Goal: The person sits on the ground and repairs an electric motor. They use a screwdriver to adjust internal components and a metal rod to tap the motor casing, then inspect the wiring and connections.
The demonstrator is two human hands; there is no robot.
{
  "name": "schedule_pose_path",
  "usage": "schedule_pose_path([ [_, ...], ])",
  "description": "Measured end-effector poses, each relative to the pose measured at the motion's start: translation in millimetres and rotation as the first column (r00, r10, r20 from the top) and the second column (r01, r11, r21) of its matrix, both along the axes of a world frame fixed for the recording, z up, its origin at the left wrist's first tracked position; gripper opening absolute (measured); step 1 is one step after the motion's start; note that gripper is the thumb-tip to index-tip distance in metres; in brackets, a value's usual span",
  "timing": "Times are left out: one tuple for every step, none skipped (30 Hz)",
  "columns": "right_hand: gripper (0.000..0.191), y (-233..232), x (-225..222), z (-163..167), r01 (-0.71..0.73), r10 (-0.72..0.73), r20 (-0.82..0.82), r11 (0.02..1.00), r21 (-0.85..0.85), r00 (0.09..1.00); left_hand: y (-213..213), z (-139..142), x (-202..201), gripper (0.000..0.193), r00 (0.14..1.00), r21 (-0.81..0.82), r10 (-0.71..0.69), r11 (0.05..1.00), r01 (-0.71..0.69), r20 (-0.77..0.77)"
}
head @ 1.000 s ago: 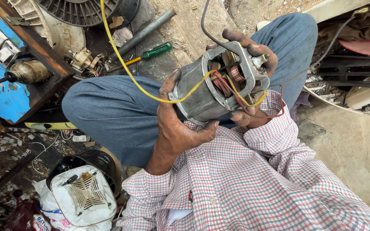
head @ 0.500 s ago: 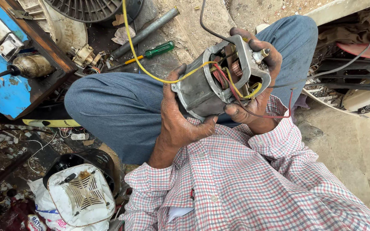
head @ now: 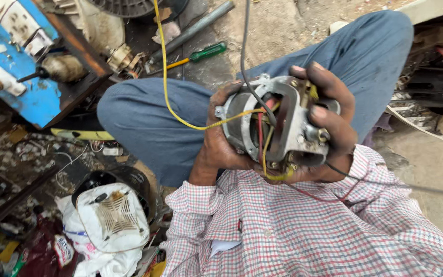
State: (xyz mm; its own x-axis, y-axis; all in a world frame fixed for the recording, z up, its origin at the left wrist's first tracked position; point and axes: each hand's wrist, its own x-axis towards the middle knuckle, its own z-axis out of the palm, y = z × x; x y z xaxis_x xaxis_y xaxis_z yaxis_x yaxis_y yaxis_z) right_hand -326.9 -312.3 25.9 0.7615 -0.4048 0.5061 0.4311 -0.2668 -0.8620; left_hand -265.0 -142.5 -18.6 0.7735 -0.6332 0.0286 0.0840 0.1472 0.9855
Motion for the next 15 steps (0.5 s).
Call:
schedule_pose_path([
  [0.088,3.7,0.0,2.1,0.029,-0.029,0.017,0.999,-0.016,0.999,0.9,-0.9,-0.2,0.124,1.0,-0.021,-0.001,1.0,0.001,0.0],
  [0.086,5.0,1.4,3.1,0.038,-0.037,0.044,0.999,-0.031,0.998,1.7,-1.8,-0.2,0.124,0.999,-0.065,-0.021,0.998,0.019,-0.029],
  [0.085,4.4,1.6,4.5,0.029,-0.026,0.061,0.998,-0.049,0.998,1.5,-3.2,-0.1,0.123,0.997,-0.118,-0.043,0.992,0.036,-0.057],
  [0.084,2.7,2.6,5.0,0.021,-0.016,0.077,0.998,-0.066,0.997,1.3,-4.4,0.3,0.123,0.994,-0.174,-0.074,0.983,0.059,-0.085],
  [0.085,0.1,2.6,5.6,-0.001,0.008,0.086,0.997,-0.081,0.996,1.1,-6.1,1.2,0.118,0.973,-0.222,-0.14,0.97,0.098,-0.184],
  [0.085,-3.0,2.3,6.1,-0.022,0.031,0.092,0.995,-0.098,0.995,0.4,-7.8,2.0,0.114,0.937,-0.277,-0.21,0.952,0.131,-0.28],
  [0.085,-5.5,1.9,6.1,-0.039,0.049,0.086,0.993,-0.111,0.995,0.1,-9.9,3.3,0.11,0.886,-0.333,-0.282,0.929,0.158,-0.367],
  [0.086,-7.0,1.5,5.9,-0.058,0.068,0.081,0.99,-0.125,0.994,-0.1,-12.1,4.5,0.101,0.787,-0.391,-0.329,0.912,0.122,-0.521],
  [0.087,-7.1,1.5,5.4,-0.079,0.091,0.076,0.987,-0.14,0.993,-0.1,-14.4,5.7,0.094,0.66,-0.443,-0.376,0.894,0.073,-0.651],
  [0.087,-5.8,1.9,5.0,-0.069,0.08,0.082,0.989,-0.133,0.993,0.4,-16.6,6.6,0.086,0.508,-0.486,-0.426,0.874,0.018,-0.748],
  [0.087,-2.9,3.7,4.3,-0.057,0.069,0.088,0.99,-0.128,0.994,1.0,-18.5,6.9,0.086,0.582,-0.476,-0.417,0.878,0.058,-0.698],
  [0.087,1.6,6.5,3.7,-0.049,0.061,0.093,0.992,-0.119,0.994,2.2,-19.9,7.0,0.087,0.65,-0.458,-0.402,0.884,0.092,-0.645],
  [0.088,6.7,9.9,3.7,-0.032,0.043,0.102,0.994,-0.103,0.994,3.8,-20.7,6.9,0.087,0.713,-0.436,-0.384,0.892,0.122,-0.586],
  [0.089,12.2,14.4,4.2,-0.012,0.022,0.114,0.996,-0.091,0.993,5.3,-21.1,7.1,0.087,0.701,-0.446,-0.379,0.89,0.097,-0.604],
  [0.089,15.4,20.8,4.8,-0.009,0.02,0.134,0.996,-0.087,0.991,7.0,-20.5,7.9,0.087,0.69,-0.456,-0.375,0.887,0.073,-0.619],
])
